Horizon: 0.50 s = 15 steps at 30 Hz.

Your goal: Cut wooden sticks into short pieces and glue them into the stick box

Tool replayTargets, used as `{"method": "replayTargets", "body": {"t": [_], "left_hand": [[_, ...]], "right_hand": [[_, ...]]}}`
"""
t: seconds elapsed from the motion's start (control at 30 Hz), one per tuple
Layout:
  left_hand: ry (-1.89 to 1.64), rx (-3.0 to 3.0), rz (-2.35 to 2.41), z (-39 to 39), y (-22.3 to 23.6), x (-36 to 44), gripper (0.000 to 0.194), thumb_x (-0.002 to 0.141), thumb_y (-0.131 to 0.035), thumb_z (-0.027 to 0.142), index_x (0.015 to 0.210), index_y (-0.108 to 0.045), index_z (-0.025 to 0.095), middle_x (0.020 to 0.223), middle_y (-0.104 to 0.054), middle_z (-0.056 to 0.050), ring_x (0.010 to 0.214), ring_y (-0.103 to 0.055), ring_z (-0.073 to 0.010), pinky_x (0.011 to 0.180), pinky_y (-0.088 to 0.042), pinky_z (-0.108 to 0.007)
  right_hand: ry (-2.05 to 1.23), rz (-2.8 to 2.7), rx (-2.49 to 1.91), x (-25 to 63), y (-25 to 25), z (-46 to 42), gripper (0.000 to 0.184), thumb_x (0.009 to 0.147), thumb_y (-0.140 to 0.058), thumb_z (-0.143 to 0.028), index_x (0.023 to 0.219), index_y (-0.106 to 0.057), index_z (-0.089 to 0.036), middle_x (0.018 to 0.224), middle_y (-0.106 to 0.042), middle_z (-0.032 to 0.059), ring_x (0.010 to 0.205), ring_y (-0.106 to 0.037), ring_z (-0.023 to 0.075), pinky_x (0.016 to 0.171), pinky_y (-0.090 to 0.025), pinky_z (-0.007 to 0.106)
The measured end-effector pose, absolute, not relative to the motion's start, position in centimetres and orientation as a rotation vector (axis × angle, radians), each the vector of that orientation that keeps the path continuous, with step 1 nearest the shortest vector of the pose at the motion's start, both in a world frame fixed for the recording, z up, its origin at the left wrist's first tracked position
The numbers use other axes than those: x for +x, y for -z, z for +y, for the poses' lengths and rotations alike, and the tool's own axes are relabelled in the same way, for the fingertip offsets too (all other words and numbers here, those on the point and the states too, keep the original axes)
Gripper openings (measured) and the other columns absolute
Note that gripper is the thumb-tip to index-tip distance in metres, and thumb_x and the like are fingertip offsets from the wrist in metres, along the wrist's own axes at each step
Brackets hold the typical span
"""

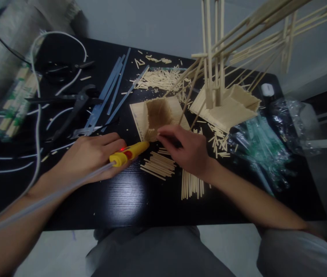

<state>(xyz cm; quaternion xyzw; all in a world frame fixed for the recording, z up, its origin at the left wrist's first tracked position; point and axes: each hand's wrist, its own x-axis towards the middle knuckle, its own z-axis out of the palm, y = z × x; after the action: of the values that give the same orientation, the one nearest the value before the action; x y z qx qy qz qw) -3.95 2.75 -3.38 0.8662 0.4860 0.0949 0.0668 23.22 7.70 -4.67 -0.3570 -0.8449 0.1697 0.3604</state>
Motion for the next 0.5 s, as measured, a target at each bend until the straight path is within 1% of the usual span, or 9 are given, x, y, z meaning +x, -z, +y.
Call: {"method": "replayTargets", "body": {"t": [0.1,0.27,0.4,0.5], "left_hand": [[-0.274,2.709,1.389,2.7,3.4,-4.0,0.030,0.103,-0.049,0.041,0.090,-0.066,0.020,0.084,-0.065,-0.001,0.067,-0.061,-0.0129,0.056,-0.038,-0.027],[-0.395,2.765,1.361,2.9,4.1,-4.1,0.026,0.103,-0.050,0.040,0.091,-0.062,0.021,0.080,-0.061,0.002,0.063,-0.059,-0.0112,0.052,-0.036,-0.026],[-0.388,2.774,1.365,2.9,4.5,-4.0,0.019,0.101,-0.052,0.038,0.095,-0.061,0.022,0.082,-0.061,0.003,0.064,-0.062,-0.0119,0.051,-0.038,-0.026],[-0.367,2.786,1.377,2.8,4.6,-4.0,0.017,0.101,-0.052,0.037,0.096,-0.060,0.023,0.083,-0.061,0.003,0.065,-0.063,-0.0125,0.050,-0.039,-0.027]], "right_hand": [[-0.395,-2.166,-0.904,23.2,5.0,7.9,0.010,0.102,-0.062,-0.021,0.109,-0.070,-0.021,0.100,-0.081,0.0025,0.086,-0.078,0.0137,0.079,-0.059,0.022],[-0.333,-2.109,-0.791,23.0,5.3,8.3,0.007,0.100,-0.066,-0.018,0.105,-0.071,-0.019,0.095,-0.081,0.0011,0.080,-0.077,0.0122,0.076,-0.059,0.020],[-0.315,-2.105,-0.769,23.0,5.5,8.5,0.007,0.099,-0.067,-0.016,0.105,-0.071,-0.019,0.093,-0.081,0.0003,0.079,-0.077,0.0118,0.075,-0.058,0.019],[-0.318,-2.105,-0.770,23.0,5.5,8.4,0.007,0.099,-0.067,-0.018,0.104,-0.071,-0.020,0.092,-0.081,0.0001,0.077,-0.076,0.0119,0.074,-0.059,0.020]]}}
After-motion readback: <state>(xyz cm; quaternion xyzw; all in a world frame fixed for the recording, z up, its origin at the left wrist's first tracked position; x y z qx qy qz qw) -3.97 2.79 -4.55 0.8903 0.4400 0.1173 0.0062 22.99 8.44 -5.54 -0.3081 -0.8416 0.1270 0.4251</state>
